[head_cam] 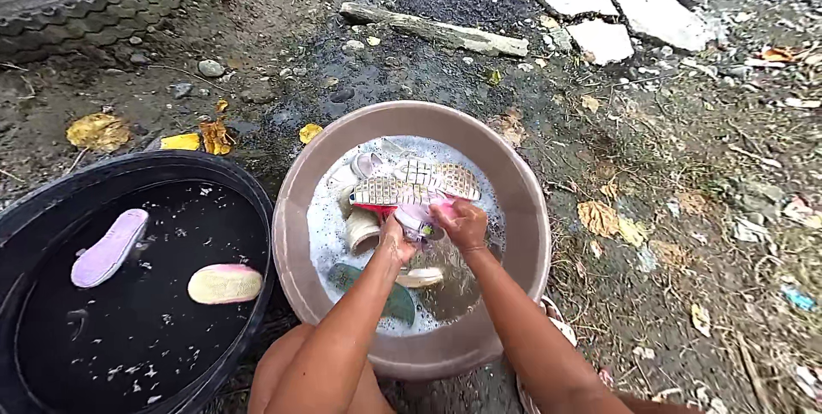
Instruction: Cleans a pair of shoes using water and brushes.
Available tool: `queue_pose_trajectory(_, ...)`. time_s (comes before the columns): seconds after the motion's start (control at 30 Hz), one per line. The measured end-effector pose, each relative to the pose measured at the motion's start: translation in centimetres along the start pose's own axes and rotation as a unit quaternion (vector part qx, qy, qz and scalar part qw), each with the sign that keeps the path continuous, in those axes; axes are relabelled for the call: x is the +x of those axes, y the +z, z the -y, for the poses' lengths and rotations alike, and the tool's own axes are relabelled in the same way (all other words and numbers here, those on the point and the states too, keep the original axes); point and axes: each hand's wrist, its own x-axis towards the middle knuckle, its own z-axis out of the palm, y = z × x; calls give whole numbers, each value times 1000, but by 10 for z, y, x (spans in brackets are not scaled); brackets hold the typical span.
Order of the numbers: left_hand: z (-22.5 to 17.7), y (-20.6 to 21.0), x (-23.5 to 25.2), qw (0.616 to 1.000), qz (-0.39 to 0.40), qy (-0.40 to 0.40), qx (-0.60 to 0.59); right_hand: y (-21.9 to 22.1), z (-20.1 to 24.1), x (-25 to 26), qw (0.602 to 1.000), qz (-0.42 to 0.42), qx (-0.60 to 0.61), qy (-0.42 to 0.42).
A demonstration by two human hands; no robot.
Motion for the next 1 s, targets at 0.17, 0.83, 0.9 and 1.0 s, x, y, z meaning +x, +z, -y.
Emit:
queue_pose_trajectory(0.17,12,-5,2,921,43,-38,386,-19,-34,12,906,240,-88,336)
queue_pose_trajectory(0.83,93,-50,104,929,-74,4,362,29,-68,-63,835,390,-40,386)
queue_pose_trajectory(0.9,89,-42,100,952,-83,-63,288,25,-72,-62,852,381,-17,358)
queue_pose_trajectory(1.0,80,-22,76,916,-63,-120,377,34,-83,-60,881,318,7,350)
